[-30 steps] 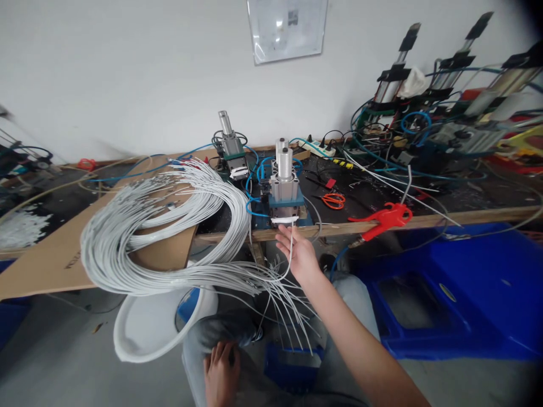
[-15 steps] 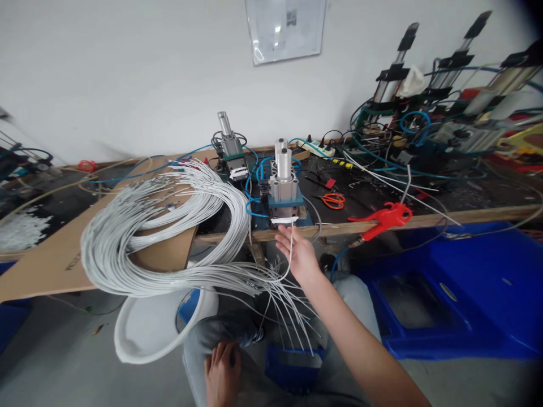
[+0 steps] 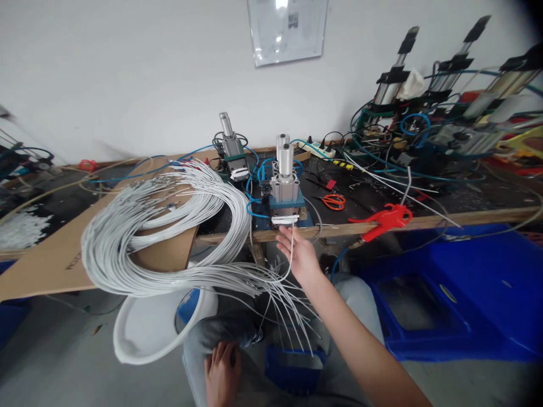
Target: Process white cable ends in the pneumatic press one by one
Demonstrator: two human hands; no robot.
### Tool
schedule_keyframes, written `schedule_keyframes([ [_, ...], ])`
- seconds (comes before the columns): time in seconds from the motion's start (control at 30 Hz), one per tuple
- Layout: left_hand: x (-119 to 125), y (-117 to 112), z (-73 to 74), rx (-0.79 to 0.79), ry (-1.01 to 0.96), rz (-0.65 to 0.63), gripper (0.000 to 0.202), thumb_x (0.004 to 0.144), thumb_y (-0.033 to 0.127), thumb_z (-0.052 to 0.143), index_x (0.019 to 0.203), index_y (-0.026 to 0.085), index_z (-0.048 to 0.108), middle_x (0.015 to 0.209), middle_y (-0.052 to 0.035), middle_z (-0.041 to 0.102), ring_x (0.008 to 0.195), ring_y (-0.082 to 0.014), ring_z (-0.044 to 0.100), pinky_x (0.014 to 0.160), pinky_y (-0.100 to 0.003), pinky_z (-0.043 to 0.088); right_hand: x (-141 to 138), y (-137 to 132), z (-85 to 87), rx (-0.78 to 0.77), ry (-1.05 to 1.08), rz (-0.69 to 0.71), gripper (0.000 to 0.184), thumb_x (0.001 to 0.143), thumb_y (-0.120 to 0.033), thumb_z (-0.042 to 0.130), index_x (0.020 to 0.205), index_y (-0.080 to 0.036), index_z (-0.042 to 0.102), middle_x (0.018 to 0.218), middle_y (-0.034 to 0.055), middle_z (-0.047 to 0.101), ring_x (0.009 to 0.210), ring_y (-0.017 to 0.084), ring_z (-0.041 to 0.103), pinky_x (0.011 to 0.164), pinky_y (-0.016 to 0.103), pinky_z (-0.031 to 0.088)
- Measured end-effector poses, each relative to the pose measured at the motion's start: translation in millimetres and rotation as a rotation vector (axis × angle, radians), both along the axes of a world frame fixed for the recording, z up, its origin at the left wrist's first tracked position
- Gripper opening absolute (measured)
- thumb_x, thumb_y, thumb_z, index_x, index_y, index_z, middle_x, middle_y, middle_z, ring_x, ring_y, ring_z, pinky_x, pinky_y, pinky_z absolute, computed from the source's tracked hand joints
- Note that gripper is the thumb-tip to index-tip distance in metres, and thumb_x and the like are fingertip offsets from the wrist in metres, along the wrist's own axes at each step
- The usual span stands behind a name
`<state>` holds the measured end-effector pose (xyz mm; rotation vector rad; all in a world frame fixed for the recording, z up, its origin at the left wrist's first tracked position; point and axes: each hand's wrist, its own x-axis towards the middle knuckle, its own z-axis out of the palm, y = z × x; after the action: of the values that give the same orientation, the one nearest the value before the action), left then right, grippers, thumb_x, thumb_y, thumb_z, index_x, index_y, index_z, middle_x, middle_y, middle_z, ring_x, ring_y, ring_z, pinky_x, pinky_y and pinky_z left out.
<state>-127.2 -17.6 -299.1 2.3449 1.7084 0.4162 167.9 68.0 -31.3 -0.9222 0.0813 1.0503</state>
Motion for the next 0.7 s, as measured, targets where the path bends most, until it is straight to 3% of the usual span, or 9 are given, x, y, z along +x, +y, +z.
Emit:
schedule_keyframes([
  [0.37,1,1,3.2,0.010,0.028,0.007,0.029,0.094,0.023,0.045,0.095,0.024,0.074,0.102,-0.0024,0.070,0.098,-0.0183,0.063,0.086,-0.033,0.035,-4,-12,-5.7,0.047,-0.031,0.018,0.014,0.095,-0.024,0.058,0.084,-0.015,0.060,0.080,0.0030,0.075,0.060,0.013,0.069,0.055,0.023,0.054],
  [0.5,2,0,5.3,0.010,0.047,0.008,0.027,0.093,0.023,0.047,0.096,0.025,0.074,0.100,-0.0005,0.070,0.096,-0.0175,0.063,0.085,-0.032,0.036,-11,-33,-16.6,0.087,-0.062,0.069,0.034,0.069,-0.037,0.085,0.079,-0.013,0.061,0.070,0.0038,0.072,0.055,0.014,0.066,0.052,0.023,0.052],
  [0.57,4,0,7.3,-0.004,0.051,0.019,0.026,0.094,0.023,0.048,0.096,0.026,0.074,0.100,0.0006,0.070,0.095,-0.0175,0.063,0.086,-0.033,0.036,-14,-46,-19.3,0.155,-0.113,0.107,0.045,0.060,-0.043,0.089,0.079,-0.014,0.062,0.067,0.0025,0.071,0.054,0.014,0.064,0.051,0.023,0.050],
  [0.7,5,0,9.7,-0.002,0.058,0.011,0.024,0.093,0.024,0.049,0.097,0.025,0.073,0.101,0.0001,0.069,0.096,-0.0180,0.062,0.087,-0.033,0.036,-15,-66,-13.8,0.308,-0.233,0.189,0.036,0.075,-0.045,0.080,0.080,-0.017,0.060,0.064,-0.0007,0.067,0.055,0.011,0.062,0.054,0.021,0.049],
])
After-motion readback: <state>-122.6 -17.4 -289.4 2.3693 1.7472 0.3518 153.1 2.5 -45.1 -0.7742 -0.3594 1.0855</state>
